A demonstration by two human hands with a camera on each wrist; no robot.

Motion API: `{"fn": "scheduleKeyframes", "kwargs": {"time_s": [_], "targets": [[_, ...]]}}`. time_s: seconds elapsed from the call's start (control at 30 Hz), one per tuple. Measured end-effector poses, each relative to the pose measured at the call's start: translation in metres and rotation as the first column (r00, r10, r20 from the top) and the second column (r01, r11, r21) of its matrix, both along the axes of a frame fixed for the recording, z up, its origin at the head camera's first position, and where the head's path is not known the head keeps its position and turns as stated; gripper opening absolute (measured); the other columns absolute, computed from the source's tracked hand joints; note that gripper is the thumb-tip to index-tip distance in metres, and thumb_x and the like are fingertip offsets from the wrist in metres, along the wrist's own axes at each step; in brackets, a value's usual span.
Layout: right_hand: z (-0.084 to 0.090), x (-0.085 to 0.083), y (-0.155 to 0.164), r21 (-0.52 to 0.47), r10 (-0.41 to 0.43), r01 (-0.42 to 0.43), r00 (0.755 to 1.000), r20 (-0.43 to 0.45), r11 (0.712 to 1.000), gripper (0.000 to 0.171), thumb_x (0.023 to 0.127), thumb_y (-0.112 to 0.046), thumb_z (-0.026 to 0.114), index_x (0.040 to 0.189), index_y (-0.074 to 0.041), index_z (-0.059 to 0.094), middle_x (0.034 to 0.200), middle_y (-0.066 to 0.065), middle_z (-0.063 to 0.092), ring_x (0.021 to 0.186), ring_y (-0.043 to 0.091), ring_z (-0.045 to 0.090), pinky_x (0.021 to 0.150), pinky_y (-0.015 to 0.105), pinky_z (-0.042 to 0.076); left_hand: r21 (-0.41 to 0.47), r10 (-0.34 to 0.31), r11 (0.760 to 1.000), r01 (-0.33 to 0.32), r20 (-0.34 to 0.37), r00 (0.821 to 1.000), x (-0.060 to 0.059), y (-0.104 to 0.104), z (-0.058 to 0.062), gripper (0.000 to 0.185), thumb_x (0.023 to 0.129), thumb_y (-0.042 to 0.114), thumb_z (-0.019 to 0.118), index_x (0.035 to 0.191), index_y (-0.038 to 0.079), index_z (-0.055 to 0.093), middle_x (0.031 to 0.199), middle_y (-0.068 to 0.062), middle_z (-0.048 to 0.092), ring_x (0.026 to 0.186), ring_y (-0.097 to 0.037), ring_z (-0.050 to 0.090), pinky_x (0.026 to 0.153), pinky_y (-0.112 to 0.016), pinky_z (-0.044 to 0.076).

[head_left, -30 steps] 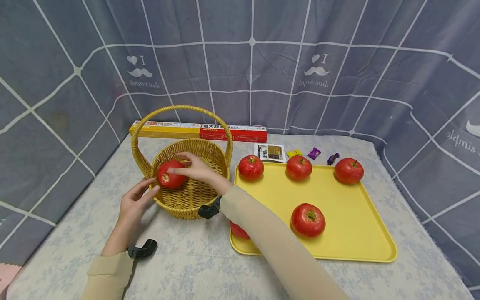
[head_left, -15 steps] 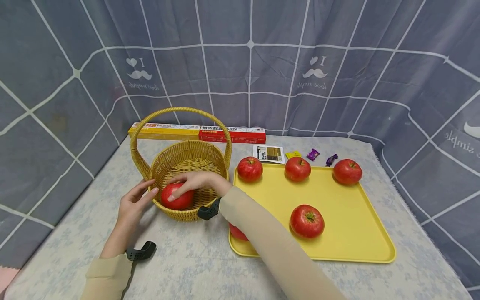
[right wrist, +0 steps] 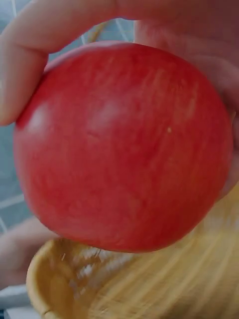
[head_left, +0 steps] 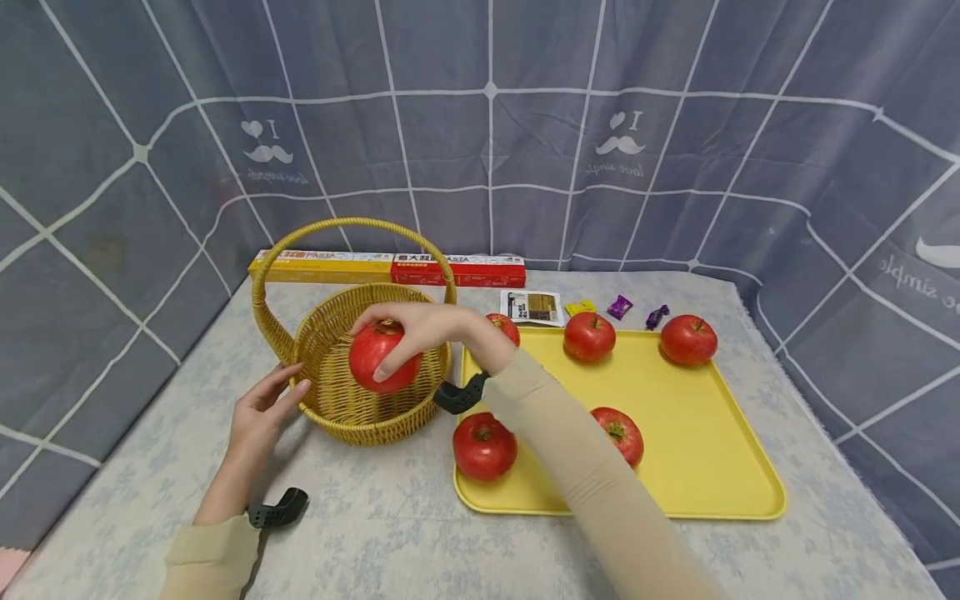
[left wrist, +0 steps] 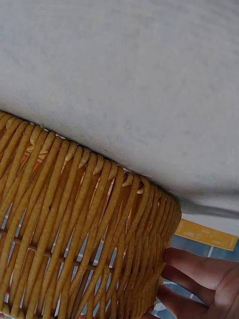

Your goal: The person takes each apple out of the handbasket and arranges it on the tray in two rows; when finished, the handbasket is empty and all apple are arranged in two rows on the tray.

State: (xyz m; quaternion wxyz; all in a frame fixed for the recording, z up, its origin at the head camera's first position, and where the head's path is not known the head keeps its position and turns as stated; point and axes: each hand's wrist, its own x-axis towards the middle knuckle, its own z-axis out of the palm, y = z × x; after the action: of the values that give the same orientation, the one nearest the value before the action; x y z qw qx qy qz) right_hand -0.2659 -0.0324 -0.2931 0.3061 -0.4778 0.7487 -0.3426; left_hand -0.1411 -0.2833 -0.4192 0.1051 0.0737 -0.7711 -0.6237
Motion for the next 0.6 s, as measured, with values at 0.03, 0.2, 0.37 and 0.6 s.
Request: {"fn": "scheduleKeyframes", "kwargs": {"time_s": [0.03,0.2,0.37,0.6], "targets": [[0.007,0.001,0.011,-0.010,-0.005,0.004,0.999,-0.032,1.000,0.064,0.074,-0.025,0.078,0.129,-0.013,0.048,0.121,0.000,0.050,0.108,0.014,0.050,0.085,0.028,0.049,-0.003,0.001,1.000,-0.001,0.001,1.000,0.000,0.000,0.000,0.051,0.091,0.030,0.063,0.136,0.010,0.051,0.154,-0.005,0.021,0.137,-0.018,0.028,0.086,-0.005,0.039],[0.033,0.008,0.077,-0.089,-0.038,0.025,0.989,-0.141,0.996,0.062,0.074,-0.023,0.078,0.127,-0.014,0.047,0.121,0.000,0.050,0.109,0.016,0.051,0.088,0.032,0.048,-0.006,0.000,1.000,0.000,0.002,1.000,0.001,0.000,0.001,0.051,0.092,0.029,0.063,0.137,0.009,0.050,0.155,-0.005,0.020,0.138,-0.018,0.027,0.087,-0.006,0.039],[0.038,0.015,0.142,-0.146,-0.119,0.095,0.979,-0.168,0.985,0.060,0.073,-0.017,0.079,0.125,-0.012,0.048,0.120,0.003,0.051,0.107,0.019,0.052,0.088,0.036,0.049,0.019,-0.004,1.000,0.004,0.001,1.000,0.000,0.001,0.002,0.050,0.092,0.026,0.062,0.137,0.008,0.049,0.155,-0.006,0.019,0.139,-0.019,0.025,0.089,-0.007,0.038],[0.027,0.028,0.235,-0.132,-0.302,0.278,0.928,-0.219,0.951,0.061,0.071,-0.014,0.082,0.122,-0.013,0.048,0.119,0.004,0.050,0.104,0.024,0.052,0.084,0.039,0.050,0.061,0.018,0.998,-0.019,0.028,0.999,0.002,0.003,0.001,0.050,0.091,0.029,0.063,0.137,0.014,0.050,0.155,-0.004,0.019,0.140,-0.022,0.021,0.094,-0.008,0.035]]}}
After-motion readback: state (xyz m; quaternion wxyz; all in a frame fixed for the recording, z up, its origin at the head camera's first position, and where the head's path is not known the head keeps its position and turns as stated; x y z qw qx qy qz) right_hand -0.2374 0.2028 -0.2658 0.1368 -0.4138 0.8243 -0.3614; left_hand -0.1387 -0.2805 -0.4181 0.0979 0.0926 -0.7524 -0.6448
